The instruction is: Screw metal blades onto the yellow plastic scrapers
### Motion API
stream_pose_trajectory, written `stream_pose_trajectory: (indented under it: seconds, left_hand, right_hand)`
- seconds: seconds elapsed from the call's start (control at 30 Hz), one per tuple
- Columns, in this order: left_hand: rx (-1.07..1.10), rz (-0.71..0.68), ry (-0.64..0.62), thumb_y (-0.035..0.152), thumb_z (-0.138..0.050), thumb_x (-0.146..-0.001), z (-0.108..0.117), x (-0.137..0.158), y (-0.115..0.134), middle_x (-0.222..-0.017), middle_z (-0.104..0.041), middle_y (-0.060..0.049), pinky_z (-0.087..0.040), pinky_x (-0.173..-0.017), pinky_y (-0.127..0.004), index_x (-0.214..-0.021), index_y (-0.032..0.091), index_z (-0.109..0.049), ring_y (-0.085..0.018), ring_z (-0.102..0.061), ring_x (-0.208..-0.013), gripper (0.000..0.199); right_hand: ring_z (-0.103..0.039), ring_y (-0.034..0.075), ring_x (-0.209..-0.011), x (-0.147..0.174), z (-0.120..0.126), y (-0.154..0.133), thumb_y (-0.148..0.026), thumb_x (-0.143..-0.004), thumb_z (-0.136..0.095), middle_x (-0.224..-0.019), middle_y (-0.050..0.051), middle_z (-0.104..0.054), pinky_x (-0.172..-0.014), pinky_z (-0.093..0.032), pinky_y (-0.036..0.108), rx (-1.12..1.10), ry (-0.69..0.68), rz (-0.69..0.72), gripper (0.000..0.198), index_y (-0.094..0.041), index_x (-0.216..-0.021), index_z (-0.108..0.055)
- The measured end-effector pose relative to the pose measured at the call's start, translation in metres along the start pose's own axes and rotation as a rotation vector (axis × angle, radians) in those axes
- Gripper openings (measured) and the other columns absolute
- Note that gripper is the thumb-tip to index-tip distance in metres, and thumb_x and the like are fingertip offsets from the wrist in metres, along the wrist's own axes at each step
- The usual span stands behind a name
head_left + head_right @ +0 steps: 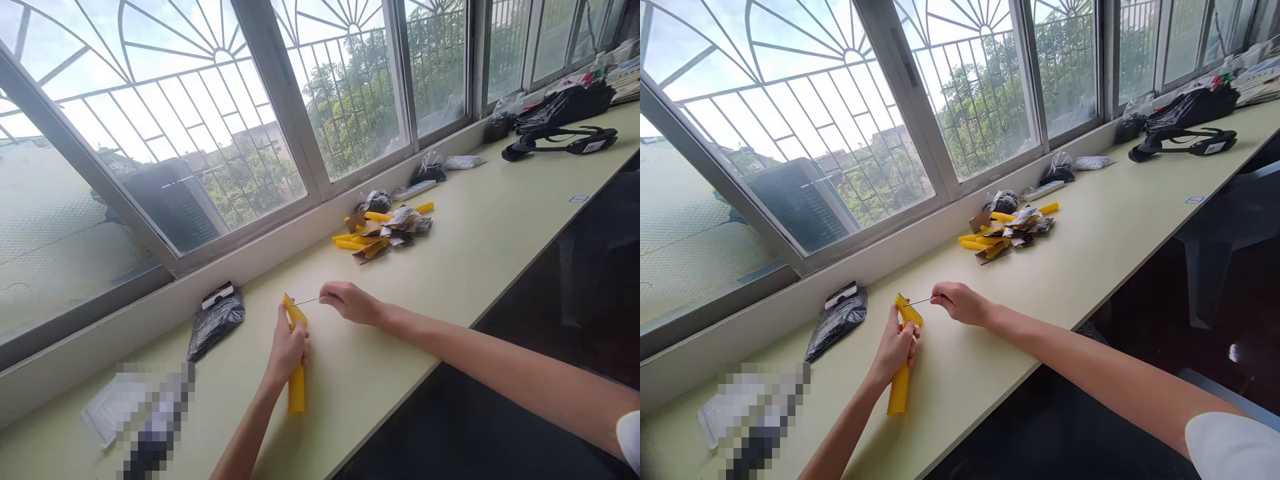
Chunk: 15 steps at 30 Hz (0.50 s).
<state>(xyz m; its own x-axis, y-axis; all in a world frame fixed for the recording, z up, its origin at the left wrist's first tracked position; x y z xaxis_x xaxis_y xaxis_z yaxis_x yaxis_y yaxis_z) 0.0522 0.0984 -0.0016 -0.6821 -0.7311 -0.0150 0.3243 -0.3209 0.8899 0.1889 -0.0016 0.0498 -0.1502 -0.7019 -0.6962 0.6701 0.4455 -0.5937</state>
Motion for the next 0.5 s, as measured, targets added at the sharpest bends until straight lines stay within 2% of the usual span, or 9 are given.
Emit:
stream_pose_trajectory:
  seconds: [0.07,0.1,0.2,0.3,0.37,0.5]
  left_hand:
    - [-0.011,0.002,-0.003,0.021,-0.044,-0.091,0.0,-0.001,0.0,-0.081,-0.055,0.002,-0.038,-0.035,-0.016,-0.146,0.027,-0.031,-0.006,-0.044,-0.041,0.057]
    - [-0.017,0.006,-0.005,0.021,-0.044,-0.091,-0.001,-0.001,0.0,-0.081,-0.055,0.002,-0.038,-0.035,-0.016,-0.147,0.027,-0.03,-0.006,-0.044,-0.04,0.057]
    - [-0.028,0.008,-0.012,0.021,-0.043,-0.092,-0.003,-0.002,0.0,-0.081,-0.055,0.002,-0.039,-0.034,-0.017,-0.147,0.029,-0.03,-0.006,-0.044,-0.039,0.057]
    - [-0.05,0.0,-0.002,0.022,-0.042,-0.094,-0.003,-0.002,0.002,-0.081,-0.055,0.002,-0.039,-0.035,-0.017,-0.149,0.03,-0.029,-0.006,-0.045,-0.039,0.057]
    - [-0.063,-0.002,0.0,0.022,-0.042,-0.094,-0.003,-0.001,0.002,-0.081,-0.055,0.002,-0.039,-0.035,-0.017,-0.149,0.03,-0.029,-0.006,-0.044,-0.039,0.057]
    - [-0.067,-0.003,-0.013,0.022,-0.041,-0.095,-0.004,-0.001,0.002,-0.081,-0.056,0.002,-0.039,-0.035,-0.018,-0.146,0.028,-0.03,-0.006,-0.044,-0.039,0.053]
  right_hand:
    - [-0.051,0.015,-0.075,0.0,0.001,-0.008,-0.033,-0.101,-0.05,-0.087,0.005,-0.062,-0.072,-0.041,0.029,0.042,0.018,0.065,0.021,-0.02,-0.088,-0.06]
    - [-0.051,0.015,-0.074,0.0,0.003,-0.009,-0.035,-0.1,-0.052,-0.089,0.005,-0.063,-0.071,-0.041,0.028,0.053,0.036,0.054,0.02,-0.019,-0.09,-0.06]
    - [-0.047,0.013,-0.063,0.0,0.007,0.004,-0.042,-0.1,-0.054,-0.075,0.001,-0.06,-0.063,-0.038,0.027,0.057,0.07,-0.106,0.03,-0.018,-0.083,-0.061]
    - [-0.043,0.012,-0.056,0.001,0.006,0.017,-0.041,-0.102,-0.05,-0.058,-0.003,-0.05,-0.059,-0.034,0.027,0.03,0.061,-0.236,0.041,-0.018,-0.069,-0.058]
    - [-0.044,0.012,-0.058,-0.001,0.008,0.015,-0.037,-0.099,-0.056,-0.061,-0.002,-0.052,-0.059,-0.035,0.027,0.016,0.094,-0.194,0.035,-0.018,-0.07,-0.059]
    - [-0.053,0.013,-0.071,-0.002,0.015,0.005,-0.032,-0.093,-0.064,-0.088,0.004,-0.063,-0.066,-0.042,0.026,-0.043,0.183,-0.063,0.016,-0.018,-0.085,-0.063]
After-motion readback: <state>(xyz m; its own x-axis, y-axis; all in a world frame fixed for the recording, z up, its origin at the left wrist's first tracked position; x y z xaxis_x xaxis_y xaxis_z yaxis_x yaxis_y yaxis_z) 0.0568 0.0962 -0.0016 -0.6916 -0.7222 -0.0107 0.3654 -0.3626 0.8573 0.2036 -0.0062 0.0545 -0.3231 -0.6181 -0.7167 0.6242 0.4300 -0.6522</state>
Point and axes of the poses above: each hand's wrist, its own x-axis away from the middle knuckle, its own z-axis out of the back of the hand, y = z × x, the point moved 10 cm from there along -x, towards the middle knuckle
